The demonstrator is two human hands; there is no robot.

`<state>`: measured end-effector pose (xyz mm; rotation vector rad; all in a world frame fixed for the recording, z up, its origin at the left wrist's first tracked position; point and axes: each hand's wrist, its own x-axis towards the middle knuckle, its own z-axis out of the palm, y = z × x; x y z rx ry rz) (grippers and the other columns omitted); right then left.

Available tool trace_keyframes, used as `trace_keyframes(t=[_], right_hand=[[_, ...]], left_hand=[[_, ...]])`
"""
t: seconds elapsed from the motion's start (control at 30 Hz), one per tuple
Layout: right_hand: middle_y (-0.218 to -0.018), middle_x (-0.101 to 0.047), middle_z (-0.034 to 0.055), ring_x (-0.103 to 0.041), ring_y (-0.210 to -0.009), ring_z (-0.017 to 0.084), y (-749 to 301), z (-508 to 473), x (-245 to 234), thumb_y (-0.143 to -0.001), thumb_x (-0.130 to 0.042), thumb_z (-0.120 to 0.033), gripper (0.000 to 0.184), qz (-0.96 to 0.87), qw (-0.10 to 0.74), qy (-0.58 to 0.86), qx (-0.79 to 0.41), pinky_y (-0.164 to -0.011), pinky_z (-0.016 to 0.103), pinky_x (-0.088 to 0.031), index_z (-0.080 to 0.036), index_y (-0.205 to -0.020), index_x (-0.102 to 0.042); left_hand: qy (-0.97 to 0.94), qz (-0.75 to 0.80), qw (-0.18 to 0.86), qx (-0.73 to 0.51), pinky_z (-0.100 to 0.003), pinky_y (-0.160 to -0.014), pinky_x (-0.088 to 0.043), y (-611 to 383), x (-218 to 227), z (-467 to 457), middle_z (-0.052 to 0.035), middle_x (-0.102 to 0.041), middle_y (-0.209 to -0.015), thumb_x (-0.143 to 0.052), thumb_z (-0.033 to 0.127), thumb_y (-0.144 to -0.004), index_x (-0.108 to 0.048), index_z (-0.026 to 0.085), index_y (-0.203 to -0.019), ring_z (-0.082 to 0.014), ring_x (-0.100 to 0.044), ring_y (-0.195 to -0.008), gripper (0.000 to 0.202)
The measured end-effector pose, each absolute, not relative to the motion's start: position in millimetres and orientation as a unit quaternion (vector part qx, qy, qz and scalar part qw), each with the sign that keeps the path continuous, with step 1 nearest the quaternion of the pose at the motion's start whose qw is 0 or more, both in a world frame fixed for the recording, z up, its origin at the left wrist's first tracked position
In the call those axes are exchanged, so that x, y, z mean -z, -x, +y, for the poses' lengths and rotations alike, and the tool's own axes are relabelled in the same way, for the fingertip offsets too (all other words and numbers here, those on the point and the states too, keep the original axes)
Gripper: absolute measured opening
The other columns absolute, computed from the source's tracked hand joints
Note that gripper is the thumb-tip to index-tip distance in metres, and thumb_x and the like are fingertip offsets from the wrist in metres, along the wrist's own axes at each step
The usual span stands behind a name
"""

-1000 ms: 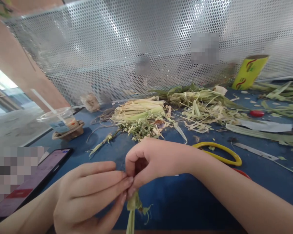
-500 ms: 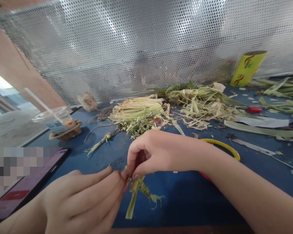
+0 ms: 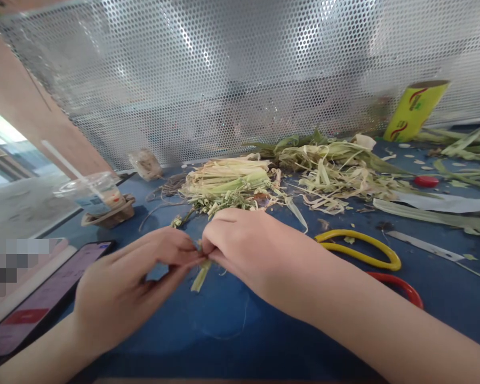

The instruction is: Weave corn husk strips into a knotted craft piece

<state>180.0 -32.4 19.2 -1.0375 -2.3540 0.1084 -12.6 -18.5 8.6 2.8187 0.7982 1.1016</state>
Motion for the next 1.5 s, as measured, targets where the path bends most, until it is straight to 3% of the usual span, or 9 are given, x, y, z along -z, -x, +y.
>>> trace_keyframes(t=[0.1,0.27,0.37,0.57,0.97,1.1,1.23,1.4,1.5], right_hand=[[-0.078,-0.06,-0.0004,-0.058,-0.064,0.011,-175,-35,-18,-0.079,-0.052,-0.022,0.005,-0.865,0.307,0.398,-0.003,-0.051,0.019,-0.041,-0.021,-0.075,-0.055],[-0.076,-0.059,0.0006,-0.057,-0.067,0.011,-172,-35,-15,-0.081,-0.05,-0.023,0.012,-0.873,0.309,0.376,0.023,-0.051,0.018,-0.041,-0.019,-0.07,-0.053],[-0.076,-0.059,0.0001,-0.057,-0.068,0.01,-173,-34,-14,-0.083,-0.046,-0.018,0.015,-0.883,0.294,0.366,0.007,-0.055,0.018,-0.041,-0.018,-0.07,-0.053],[-0.077,-0.062,-0.0005,-0.058,-0.073,0.009,-175,-33,-14,-0.081,-0.049,-0.018,0.012,-0.876,0.319,0.362,0.007,-0.062,0.016,-0.042,-0.018,-0.07,-0.056],[-0.072,-0.062,0.0009,-0.058,-0.062,0.01,-166,-34,-9,-0.079,-0.043,-0.01,0.02,-0.875,0.305,0.365,0.091,-0.05,0.018,-0.042,-0.018,-0.07,-0.058],[-0.075,-0.063,0.0035,-0.059,-0.065,0.012,-166,-33,-3,-0.079,-0.041,-0.008,0.021,-0.869,0.349,0.33,0.118,-0.058,0.02,-0.046,-0.018,-0.07,-0.058],[-0.078,-0.064,0.0019,-0.06,-0.072,0.011,-169,-34,-5,-0.077,-0.046,-0.008,0.015,-0.849,0.413,0.323,0.067,-0.066,0.02,-0.048,-0.02,-0.076,-0.056],[-0.071,-0.063,-0.0007,-0.061,-0.069,0.011,-171,-35,-13,-0.072,-0.056,-0.007,0.014,-0.823,0.475,0.31,-0.022,-0.068,0.02,-0.049,-0.021,-0.073,-0.055],[-0.072,-0.063,-0.0001,-0.061,-0.069,0.01,-171,-36,-14,-0.071,-0.057,-0.006,0.015,-0.823,0.488,0.287,-0.052,-0.066,0.017,-0.049,-0.02,-0.077,-0.057]], left_hand=[[-0.84,0.358,0.105,-0.394,-0.018,-0.048,-0.049,7,-10,-19,0.001,-0.065,-0.068,-0.058,0.021,-0.074,-0.055,0.019,-0.067,-0.0102,-0.06,-0.059,0.008],[-0.82,0.391,0.18,-0.376,-0.018,-0.045,-0.047,4,-13,-21,0.0007,-0.064,-0.065,-0.058,0.025,-0.073,-0.056,0.018,-0.064,-0.0104,-0.059,-0.056,0.012],[-0.856,0.373,0.107,-0.342,-0.019,-0.05,-0.047,6,-13,-20,0.0007,-0.063,-0.066,-0.055,0.021,-0.077,-0.054,0.017,-0.066,-0.0095,-0.057,-0.059,0.011],[-0.906,0.157,-0.16,-0.359,-0.029,-0.074,-0.047,11,-11,-13,-0.0023,-0.061,-0.072,-0.055,0.009,-0.075,-0.054,0.014,-0.073,-0.0134,-0.052,-0.075,0.006],[-0.907,0.179,-0.201,-0.325,-0.026,-0.058,-0.048,11,-12,-13,-0.0013,-0.053,-0.057,-0.053,0.008,-0.075,-0.046,0.015,-0.059,-0.0139,-0.048,-0.066,0.019],[-0.902,0.162,-0.245,-0.317,-0.026,-0.053,-0.048,13,-13,-16,-0.0023,-0.056,-0.059,-0.053,0.008,-0.074,-0.047,0.016,-0.057,-0.0154,-0.052,-0.067,0.019],[-0.899,0.151,-0.172,-0.374,-0.027,-0.061,-0.051,18,-17,-16,-0.0025,-0.062,-0.073,-0.058,0.013,-0.073,-0.054,0.015,-0.077,-0.0146,-0.056,-0.073,0.005],[-0.85,0.172,0.042,-0.495,-0.019,-0.056,-0.052,20,-17,-16,-0.0037,-0.063,-0.096,-0.061,0.007,-0.07,-0.042,0.018,-0.115,-0.0134,-0.059,-0.086,0.051],[-0.865,0.162,0.049,-0.472,-0.024,-0.071,-0.053,18,-15,-20,-0.0007,-0.065,-0.092,-0.059,0.006,-0.072,-0.029,0.023,-0.128,-0.0129,-0.06,-0.087,0.066]])
